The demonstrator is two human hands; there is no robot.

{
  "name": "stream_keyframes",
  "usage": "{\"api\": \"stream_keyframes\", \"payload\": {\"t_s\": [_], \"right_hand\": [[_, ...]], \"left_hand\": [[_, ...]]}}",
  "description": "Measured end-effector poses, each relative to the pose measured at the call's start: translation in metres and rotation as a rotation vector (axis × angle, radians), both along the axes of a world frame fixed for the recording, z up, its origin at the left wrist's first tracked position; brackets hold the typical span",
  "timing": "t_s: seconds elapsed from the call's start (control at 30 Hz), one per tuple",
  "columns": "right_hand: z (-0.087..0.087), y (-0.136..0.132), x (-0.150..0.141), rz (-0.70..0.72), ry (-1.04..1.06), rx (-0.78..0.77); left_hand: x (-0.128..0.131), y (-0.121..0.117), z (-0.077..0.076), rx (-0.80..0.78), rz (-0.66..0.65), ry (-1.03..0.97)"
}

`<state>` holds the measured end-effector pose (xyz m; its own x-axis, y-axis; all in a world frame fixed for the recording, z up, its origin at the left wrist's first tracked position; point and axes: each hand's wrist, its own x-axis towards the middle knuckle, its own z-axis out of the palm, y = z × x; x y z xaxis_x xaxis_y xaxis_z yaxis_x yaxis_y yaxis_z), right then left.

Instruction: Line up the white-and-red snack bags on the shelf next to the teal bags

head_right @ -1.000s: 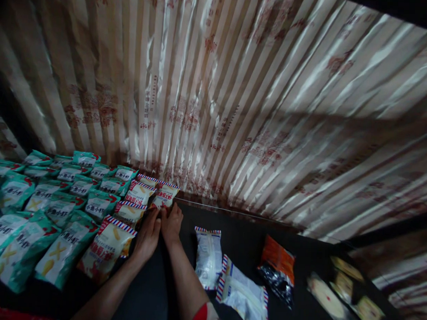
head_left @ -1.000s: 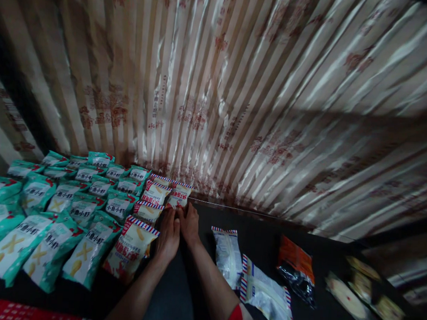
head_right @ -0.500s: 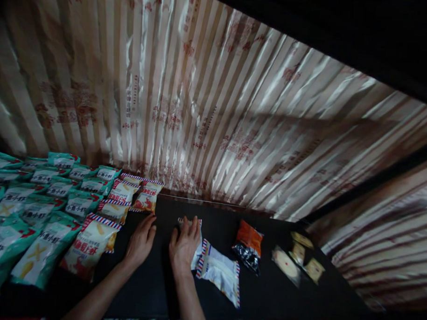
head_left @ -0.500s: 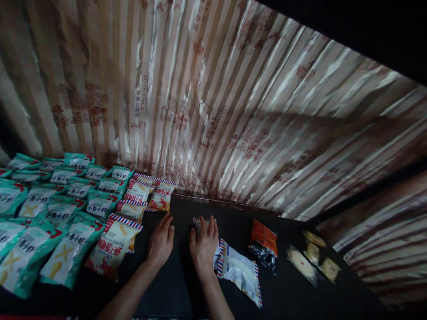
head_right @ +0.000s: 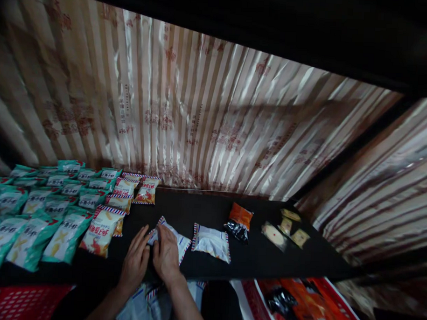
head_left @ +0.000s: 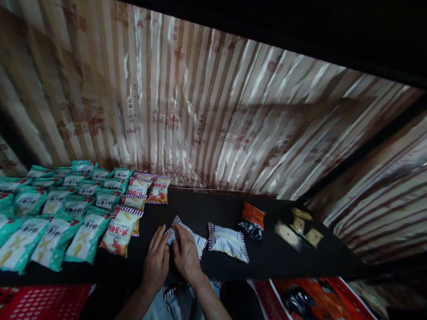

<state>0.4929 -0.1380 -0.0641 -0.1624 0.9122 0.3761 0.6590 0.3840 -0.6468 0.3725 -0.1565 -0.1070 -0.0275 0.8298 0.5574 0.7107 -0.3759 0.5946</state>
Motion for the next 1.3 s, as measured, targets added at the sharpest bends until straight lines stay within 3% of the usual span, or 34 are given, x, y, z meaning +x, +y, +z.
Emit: {"api": "stream_keyframes", "payload": {"t_s": [0.2, 0.47, 0.6, 0.77, 0.9, 1.0, 1.13, 1.23, 1.3], "right_hand": [[0.019, -0.032, 0.005, 0.076, 0.177, -0.145], [0.015, -0.047, 0.008, 0.072, 0.359, -0.24], [0.014, -0.044, 0.009, 0.09, 0.305, -0.24], [0.019, -0.037, 0.009, 0.214, 0.143, -0.193], [0.022, -0.038, 0.009, 0.223, 0.151, -0.183], [0.022, -0.044, 0.011, 0.15, 0.229, -0.119], [0.017, -0.067, 0.018, -0.077, 0.421, -0.064], [0.012, -0.094, 0.023, -0.271, 0.579, -0.136], [0.007, -0.111, 0.024, -0.272, 0.639, -0.218]], "left_hand": [[-0.004, -0.042, -0.004, 0.025, -0.031, 0.096], [-0.011, -0.083, -0.002, 0.088, 0.026, 0.243], [-0.014, -0.087, 0.004, 0.152, 0.022, 0.391], [-0.016, -0.078, 0.02, 0.122, -0.109, 0.536], [-0.016, -0.072, 0.016, 0.057, -0.193, 0.554], [-0.018, -0.072, 0.008, 0.037, -0.201, 0.537], [-0.019, -0.076, 0.005, 0.02, -0.185, 0.493], [-0.018, -0.078, 0.006, 0.015, -0.186, 0.482], [-0.016, -0.079, 0.006, 0.018, -0.175, 0.48]]}}
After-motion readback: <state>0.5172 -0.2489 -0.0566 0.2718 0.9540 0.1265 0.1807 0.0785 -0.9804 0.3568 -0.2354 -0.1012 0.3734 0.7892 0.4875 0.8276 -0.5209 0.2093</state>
